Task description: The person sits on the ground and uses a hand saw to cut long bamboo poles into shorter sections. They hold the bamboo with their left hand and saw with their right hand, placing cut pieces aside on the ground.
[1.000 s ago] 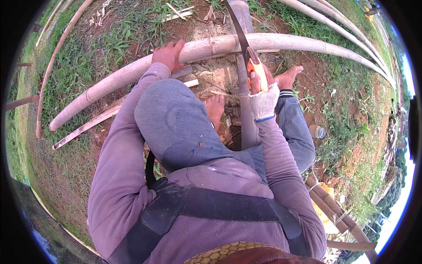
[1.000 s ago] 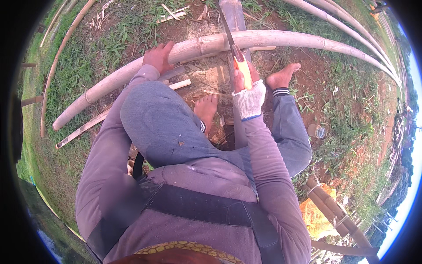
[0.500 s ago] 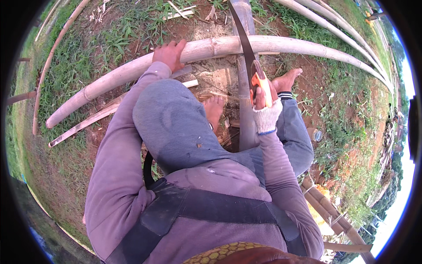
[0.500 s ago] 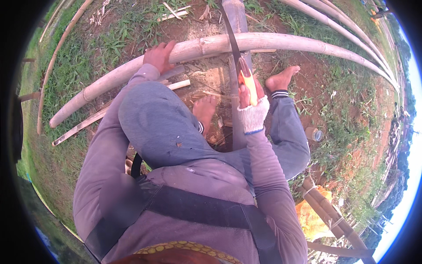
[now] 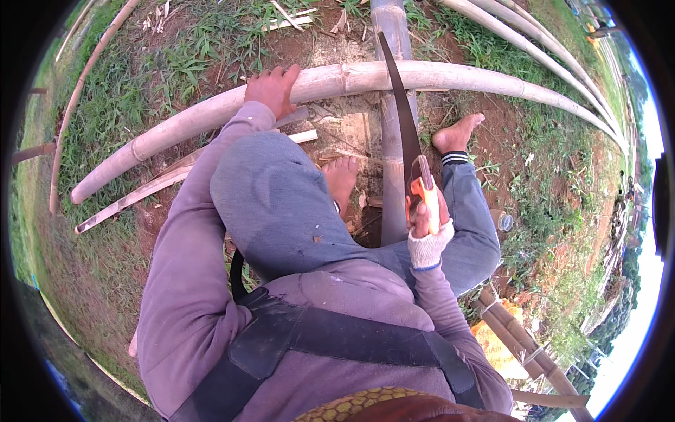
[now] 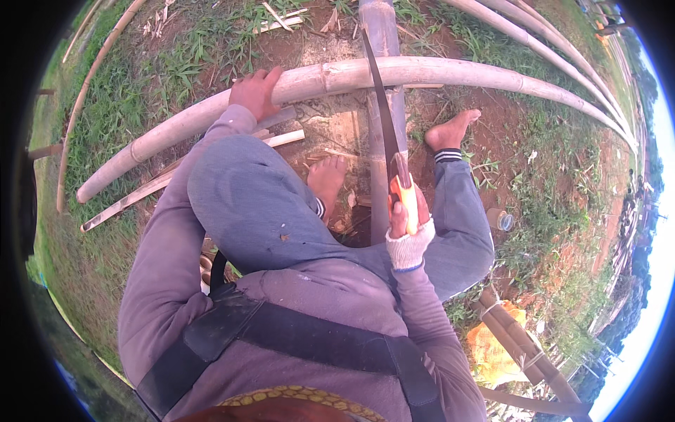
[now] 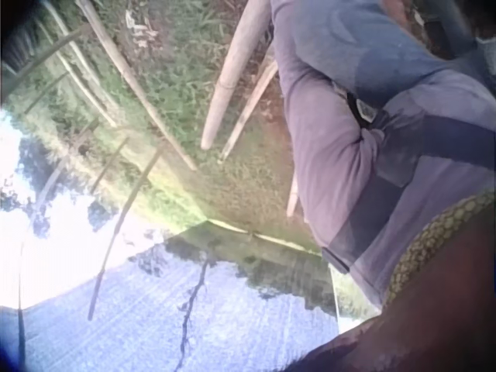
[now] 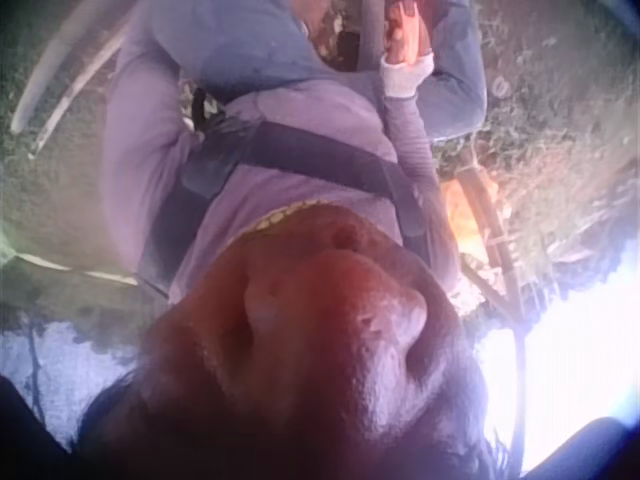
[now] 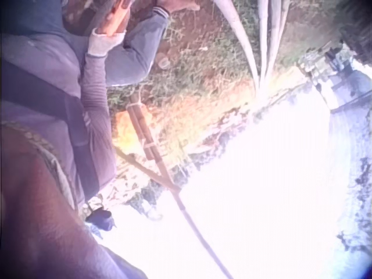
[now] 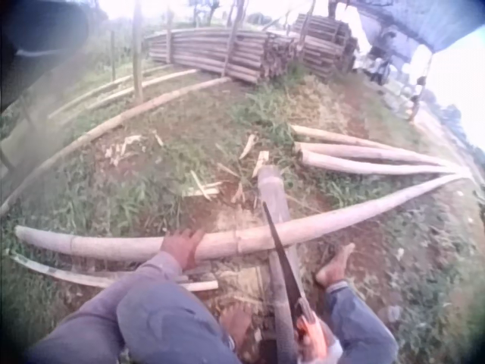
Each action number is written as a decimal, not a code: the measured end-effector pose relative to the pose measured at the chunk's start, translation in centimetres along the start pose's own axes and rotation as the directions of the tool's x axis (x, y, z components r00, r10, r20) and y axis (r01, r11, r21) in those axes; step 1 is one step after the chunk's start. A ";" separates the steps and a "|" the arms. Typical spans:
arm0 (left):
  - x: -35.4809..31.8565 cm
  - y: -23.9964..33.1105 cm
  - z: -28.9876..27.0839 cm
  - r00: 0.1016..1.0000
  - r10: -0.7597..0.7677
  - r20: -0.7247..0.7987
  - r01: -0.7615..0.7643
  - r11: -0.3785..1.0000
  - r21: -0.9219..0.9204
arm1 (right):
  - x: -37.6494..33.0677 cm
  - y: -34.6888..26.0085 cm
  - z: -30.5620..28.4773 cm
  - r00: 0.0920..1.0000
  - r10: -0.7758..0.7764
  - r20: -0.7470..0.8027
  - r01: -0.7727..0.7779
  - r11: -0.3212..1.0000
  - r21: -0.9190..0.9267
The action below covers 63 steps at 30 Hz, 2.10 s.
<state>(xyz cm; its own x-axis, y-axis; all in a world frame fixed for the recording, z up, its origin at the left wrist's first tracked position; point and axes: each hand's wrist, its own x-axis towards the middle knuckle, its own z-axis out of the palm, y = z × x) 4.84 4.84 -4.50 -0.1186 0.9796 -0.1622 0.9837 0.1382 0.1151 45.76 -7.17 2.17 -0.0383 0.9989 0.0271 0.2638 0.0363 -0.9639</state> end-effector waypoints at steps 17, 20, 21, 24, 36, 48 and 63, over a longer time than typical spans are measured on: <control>0.2 0.8 -0.9 1.000 -0.017 -0.015 0.018 0.999 0.035 | 2.2 -0.9 0.3 0.984 -0.176 -0.004 0.175 0.981 -0.087; -0.2 1.0 -0.6 1.000 -0.020 0.016 0.020 1.000 0.006 | 11.9 -1.8 5.4 0.982 -0.191 -0.002 0.189 0.973 -0.130; 0.1 0.1 -0.7 1.000 -0.030 0.008 0.030 0.999 0.017 | 13.6 -3.0 6.6 0.991 -0.137 0.003 0.137 0.989 -0.056; -0.1 0.1 -0.7 1.000 -0.032 0.001 0.032 0.999 0.011 | 13.3 -2.6 6.4 0.993 -0.111 -0.032 0.106 0.988 -0.111; -0.6 0.7 -1.5 1.000 -0.021 0.008 0.021 0.999 -0.030 | 11.9 -3.7 6.0 0.988 -0.145 -0.055 0.132 0.973 -0.189; -0.5 0.6 -0.4 1.000 0.004 -0.001 -0.004 0.999 -0.034 | 12.4 -5.5 5.3 0.987 -0.156 -0.024 0.153 0.985 -0.084; 1.0 1.2 -0.5 1.000 -0.008 -0.008 0.008 1.000 0.001 | 17.1 -4.3 6.3 0.952 -0.304 -0.013 0.299 0.942 -0.150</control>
<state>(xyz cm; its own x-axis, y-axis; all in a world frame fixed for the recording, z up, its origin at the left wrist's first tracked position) 5.87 6.09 -4.04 -0.1279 0.9795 -0.1555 0.9829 0.1461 0.1123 37.88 9.54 5.14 -0.1039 0.9407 0.3229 0.3815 0.3375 -0.8605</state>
